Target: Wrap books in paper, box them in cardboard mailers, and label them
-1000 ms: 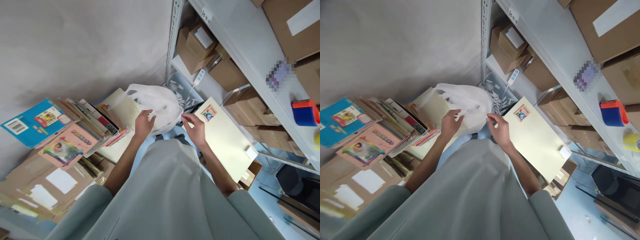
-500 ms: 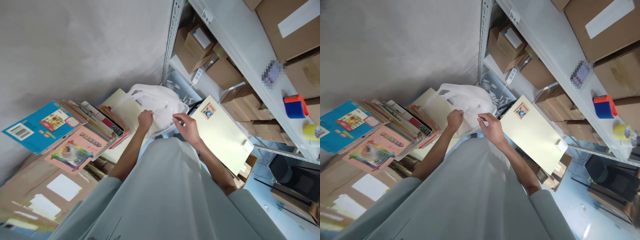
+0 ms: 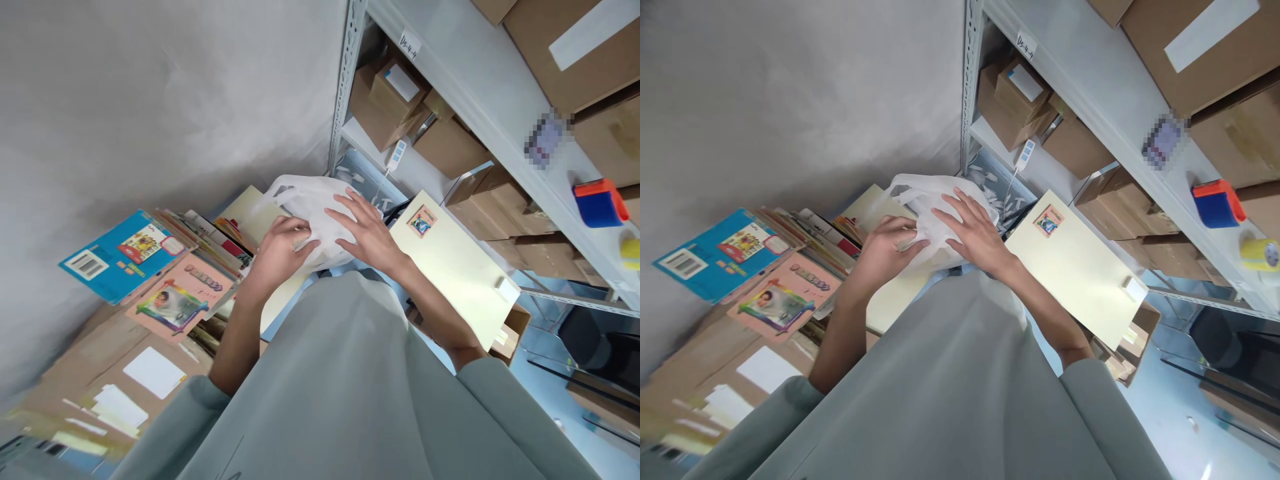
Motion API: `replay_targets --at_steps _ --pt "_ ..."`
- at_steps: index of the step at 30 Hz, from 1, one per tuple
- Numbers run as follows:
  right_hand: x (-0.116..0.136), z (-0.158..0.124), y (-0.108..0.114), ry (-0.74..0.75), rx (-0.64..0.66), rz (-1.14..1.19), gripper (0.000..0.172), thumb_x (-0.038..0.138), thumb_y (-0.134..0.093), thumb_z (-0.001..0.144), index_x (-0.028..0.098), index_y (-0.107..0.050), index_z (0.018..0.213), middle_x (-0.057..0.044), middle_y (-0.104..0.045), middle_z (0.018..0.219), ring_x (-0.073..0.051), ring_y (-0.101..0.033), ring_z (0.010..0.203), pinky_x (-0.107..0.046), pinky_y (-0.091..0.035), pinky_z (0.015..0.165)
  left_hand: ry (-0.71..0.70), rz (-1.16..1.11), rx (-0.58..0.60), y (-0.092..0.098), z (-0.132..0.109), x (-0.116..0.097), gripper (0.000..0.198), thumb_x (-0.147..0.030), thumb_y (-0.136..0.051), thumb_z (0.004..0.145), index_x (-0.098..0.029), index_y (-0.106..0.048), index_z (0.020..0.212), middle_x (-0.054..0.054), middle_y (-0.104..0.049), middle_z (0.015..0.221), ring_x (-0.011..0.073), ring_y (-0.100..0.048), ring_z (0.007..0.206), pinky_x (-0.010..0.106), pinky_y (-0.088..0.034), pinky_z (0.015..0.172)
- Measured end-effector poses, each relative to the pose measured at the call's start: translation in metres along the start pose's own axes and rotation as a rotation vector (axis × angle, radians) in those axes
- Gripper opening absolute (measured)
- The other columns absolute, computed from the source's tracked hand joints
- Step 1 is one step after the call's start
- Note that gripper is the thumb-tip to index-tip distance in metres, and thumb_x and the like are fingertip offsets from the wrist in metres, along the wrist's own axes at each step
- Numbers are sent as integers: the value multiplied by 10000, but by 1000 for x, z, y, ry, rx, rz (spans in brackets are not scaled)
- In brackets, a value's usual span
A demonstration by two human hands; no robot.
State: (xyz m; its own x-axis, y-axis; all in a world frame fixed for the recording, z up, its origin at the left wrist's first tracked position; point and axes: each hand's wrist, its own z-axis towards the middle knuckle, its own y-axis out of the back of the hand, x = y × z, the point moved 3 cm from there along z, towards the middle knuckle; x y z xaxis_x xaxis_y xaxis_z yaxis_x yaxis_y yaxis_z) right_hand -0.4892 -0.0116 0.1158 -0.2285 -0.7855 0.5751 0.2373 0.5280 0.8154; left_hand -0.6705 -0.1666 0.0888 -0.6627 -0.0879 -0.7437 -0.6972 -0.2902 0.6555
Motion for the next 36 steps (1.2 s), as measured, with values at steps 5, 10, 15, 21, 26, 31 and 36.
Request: replay_targets --at_steps 5,10,15,21,26,31,36 --pt "-20 -13 39 -127 -57 126 1224 655 -918 905 375 -200 1855 -105 -423 1835 -419 -339 1734 -677 -275 1424 -12 -140 48 13 23 -42 241 -397 -697 1038 -232 -706 864 26 -757 908 213 -682 883 348 -570 864" --pt "-53 -61 91 -393 -255 387 1010 825 -873 847 283 -601 1655 -135 -725 1529 -388 -672 1438 -580 -542 1233 13 -316 206 -7 61 -77 232 -446 -767 942 -225 -695 935 -3 -732 866 199 -653 830 310 -538 762" --pt "-63 -136 129 -503 -521 541 519 732 -898 883 248 -848 1063 -46 -822 1024 -270 -766 1002 -436 -658 936 -50 -356 348 -47 108 -116 345 -486 -823 891 -226 -608 820 -25 -671 816 179 -610 803 291 -499 732" --pt "-85 -247 150 -652 -855 522 498 694 -938 849 227 -781 927 -17 -765 887 -206 -703 811 -341 -614 735 -115 -398 630 -118 151 -158 479 -652 -884 827 -213 -695 860 -1 -720 866 196 -642 840 296 -530 756" --pt "-121 -334 151 -782 -975 518 520 712 -925 839 233 -746 932 -10 -740 855 -190 -673 753 -309 -594 639 -79 -462 792 -189 172 -189 544 -720 -892 798 -205 -722 835 26 -750 856 206 -696 816 300 -565 732" --pt "-168 -414 151 -890 -1023 556 514 709 -883 864 231 -697 891 0 -704 803 -164 -633 689 -285 -571 580 -55 -446 722 -274 187 -220 562 -735 -817 872 -198 -843 1033 98 -854 1071 270 -776 984 366 -626 905" --pt "-221 -487 145 -1010 -1018 586 525 714 -870 848 232 -660 856 -9 -707 785 -153 -596 616 -291 -535 505 -34 -337 657 -369 194 -237 517 -721 -808 883 -210 -855 945 100 -861 1019 295 -775 961 383 -610 909"
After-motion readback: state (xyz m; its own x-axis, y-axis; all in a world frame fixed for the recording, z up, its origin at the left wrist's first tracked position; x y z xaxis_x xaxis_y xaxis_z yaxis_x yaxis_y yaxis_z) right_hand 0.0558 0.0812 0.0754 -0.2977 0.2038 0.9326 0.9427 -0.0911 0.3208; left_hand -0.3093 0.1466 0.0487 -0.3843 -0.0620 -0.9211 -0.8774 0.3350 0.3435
